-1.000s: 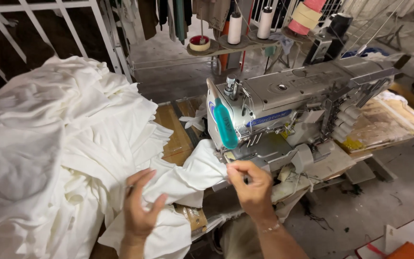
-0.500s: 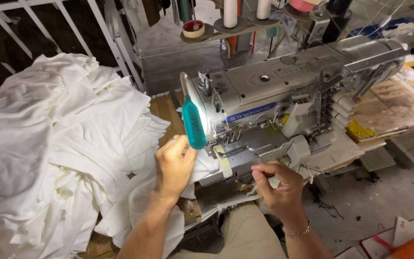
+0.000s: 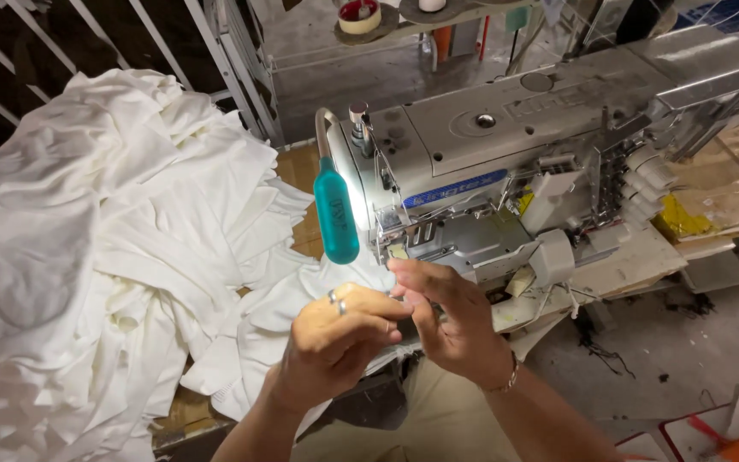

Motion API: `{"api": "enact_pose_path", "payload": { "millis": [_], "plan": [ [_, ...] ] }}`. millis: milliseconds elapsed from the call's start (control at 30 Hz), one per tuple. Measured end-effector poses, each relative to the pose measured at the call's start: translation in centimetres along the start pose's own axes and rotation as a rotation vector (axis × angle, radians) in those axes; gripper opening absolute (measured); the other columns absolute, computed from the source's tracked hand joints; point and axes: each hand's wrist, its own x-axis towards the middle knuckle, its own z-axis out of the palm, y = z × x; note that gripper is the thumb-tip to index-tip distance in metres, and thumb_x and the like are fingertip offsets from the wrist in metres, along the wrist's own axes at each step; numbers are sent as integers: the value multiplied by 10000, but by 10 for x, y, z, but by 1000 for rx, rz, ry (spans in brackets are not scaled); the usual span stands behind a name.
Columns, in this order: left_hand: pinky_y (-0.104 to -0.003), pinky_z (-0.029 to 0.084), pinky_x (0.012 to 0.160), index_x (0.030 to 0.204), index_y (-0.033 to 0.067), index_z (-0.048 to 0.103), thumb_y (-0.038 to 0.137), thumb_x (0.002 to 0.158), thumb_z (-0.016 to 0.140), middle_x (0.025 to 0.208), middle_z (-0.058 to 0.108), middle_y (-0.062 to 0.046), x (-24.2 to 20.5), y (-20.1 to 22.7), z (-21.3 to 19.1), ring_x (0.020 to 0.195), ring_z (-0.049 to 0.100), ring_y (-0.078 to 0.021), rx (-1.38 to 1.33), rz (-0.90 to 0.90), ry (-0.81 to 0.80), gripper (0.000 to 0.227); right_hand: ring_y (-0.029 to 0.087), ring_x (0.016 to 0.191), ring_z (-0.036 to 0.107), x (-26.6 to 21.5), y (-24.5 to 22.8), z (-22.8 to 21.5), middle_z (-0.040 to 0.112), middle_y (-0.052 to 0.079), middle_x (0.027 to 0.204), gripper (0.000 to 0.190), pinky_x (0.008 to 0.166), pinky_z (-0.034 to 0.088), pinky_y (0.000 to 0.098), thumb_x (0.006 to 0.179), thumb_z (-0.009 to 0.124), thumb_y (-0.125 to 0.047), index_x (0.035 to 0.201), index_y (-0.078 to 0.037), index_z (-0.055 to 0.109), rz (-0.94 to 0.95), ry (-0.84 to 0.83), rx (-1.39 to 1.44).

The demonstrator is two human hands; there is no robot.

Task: The recorder is threading and preparing an industrial sewing machine for use.

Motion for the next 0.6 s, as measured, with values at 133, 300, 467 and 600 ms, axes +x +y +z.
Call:
{"api": "enact_pose_path", "payload": {
  "millis": [133,300,467,600],
  "plan": [
    [-242,488,634,905,30,705,-115,778,723,907,742,-49,-4,0,9,696,607,-121,-163,-230,49,194,90,646,572,9,17,2,696,78,1324,565,594,506,246,805,639,131,1291,-148,567,-87,-96,-65],
    [-259,512,671,850,2,692,-13,860,726,894,747,-63,-9,4,1,721,635,-148,-340,-378,-98,39,157,828,752,10,28,2,759,47,1100,436,688,603,263,816,708,119,1176,-115,635,-111,-139,27],
    [-245,485,622,816,-3,699,-26,824,704,834,743,-67,-13,-19,-12,659,607,-135,-250,-435,-127,24,100,733,691,-33,47,27,769,59,905,204,650,560,199,851,735,55,1038,-8,686,411,-119,440],
    [-308,443,598,799,52,558,62,892,718,728,559,-43,-3,-33,-12,630,496,-174,57,-399,-277,185,178,849,747,-53,65,37,761,150,926,214,784,611,237,873,686,107,1067,37,630,633,-133,825]
  ]
}}
